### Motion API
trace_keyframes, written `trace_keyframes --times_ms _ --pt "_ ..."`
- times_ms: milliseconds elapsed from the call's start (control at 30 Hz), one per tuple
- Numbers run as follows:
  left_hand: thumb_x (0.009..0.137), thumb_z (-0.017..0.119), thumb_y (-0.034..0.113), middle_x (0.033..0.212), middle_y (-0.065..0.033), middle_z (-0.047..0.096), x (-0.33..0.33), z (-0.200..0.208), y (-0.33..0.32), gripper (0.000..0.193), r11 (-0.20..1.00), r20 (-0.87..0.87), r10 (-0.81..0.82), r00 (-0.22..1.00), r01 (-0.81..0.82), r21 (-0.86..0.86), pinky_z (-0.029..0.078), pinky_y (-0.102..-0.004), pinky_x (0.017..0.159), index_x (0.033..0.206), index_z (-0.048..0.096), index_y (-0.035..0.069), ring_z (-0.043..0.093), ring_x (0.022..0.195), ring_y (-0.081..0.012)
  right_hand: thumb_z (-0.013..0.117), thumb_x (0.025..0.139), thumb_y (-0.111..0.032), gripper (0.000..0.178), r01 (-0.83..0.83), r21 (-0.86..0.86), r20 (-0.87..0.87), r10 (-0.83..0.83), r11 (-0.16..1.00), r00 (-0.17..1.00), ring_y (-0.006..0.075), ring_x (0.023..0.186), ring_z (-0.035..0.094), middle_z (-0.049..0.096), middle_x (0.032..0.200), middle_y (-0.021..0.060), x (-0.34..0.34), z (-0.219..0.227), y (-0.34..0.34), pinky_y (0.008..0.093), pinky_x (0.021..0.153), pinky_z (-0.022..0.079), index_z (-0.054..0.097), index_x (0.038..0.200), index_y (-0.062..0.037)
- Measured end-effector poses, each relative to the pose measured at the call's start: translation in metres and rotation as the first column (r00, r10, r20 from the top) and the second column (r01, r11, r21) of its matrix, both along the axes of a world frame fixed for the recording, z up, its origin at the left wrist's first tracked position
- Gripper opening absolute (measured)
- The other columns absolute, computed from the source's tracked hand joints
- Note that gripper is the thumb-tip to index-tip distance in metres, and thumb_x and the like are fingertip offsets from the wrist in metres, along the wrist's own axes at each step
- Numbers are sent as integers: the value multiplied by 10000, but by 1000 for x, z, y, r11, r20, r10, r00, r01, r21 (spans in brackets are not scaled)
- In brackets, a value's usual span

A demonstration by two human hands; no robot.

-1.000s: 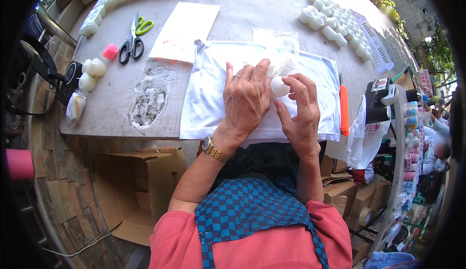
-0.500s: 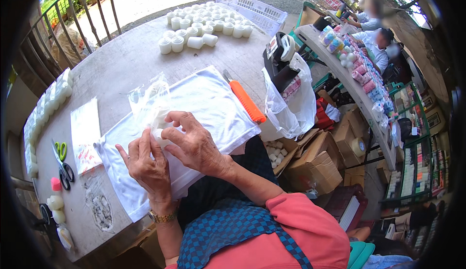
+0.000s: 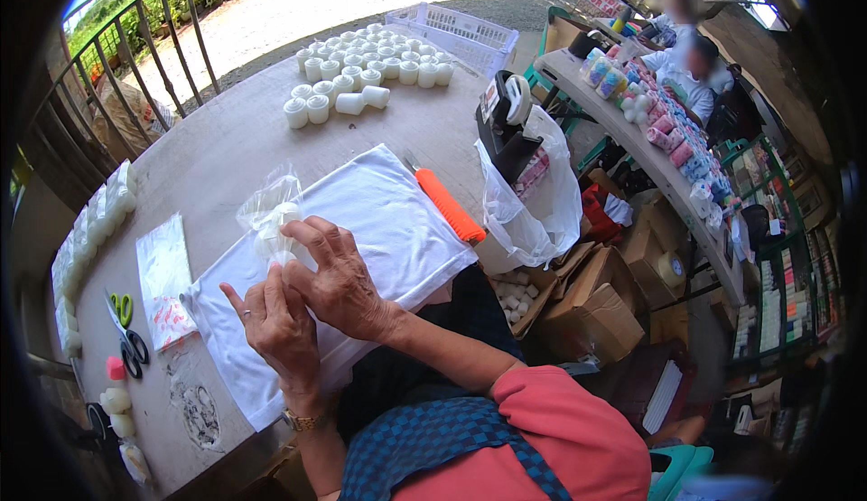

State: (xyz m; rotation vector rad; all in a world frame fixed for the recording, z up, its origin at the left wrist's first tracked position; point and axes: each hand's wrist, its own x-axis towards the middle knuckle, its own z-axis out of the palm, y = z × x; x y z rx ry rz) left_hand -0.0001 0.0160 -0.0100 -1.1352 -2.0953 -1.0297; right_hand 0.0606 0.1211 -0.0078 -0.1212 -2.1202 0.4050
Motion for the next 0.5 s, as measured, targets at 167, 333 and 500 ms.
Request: trace_keyframes --times_ms 167,333,500 --pt "832 669 29 791 -89 576 2 1 10 229 998 22 -64 998 64 24 309 -588 1144 1058 687 4 620 765 -252 764 758 -118 255 79 -40 36 -77 996 996 368 1186 498 506 1250 172 -6 1 8 471 956 408 542 868 -61" --pt "804 691 80 855 -72 563 2 6 5 253 1000 43 30 999 -30 -3 276 -617 1148 1053 671 40 612 819 -238 794 713 -90 414 42 -255 83 -22 966 996 368 1101 512 500 1172 168 4 2 11 457 919 433 516 1017 -49" --pt "787 720 122 965 -69 544 3 8 10 308 997 91 74 993 -74 1 269 -648 1133 1079 633 74 594 940 -249 715 743 -52 337 83 -186 257 -33 979 966 336 992 570 568 1028 143 7 0 22 434 846 454 531 1023 -34"
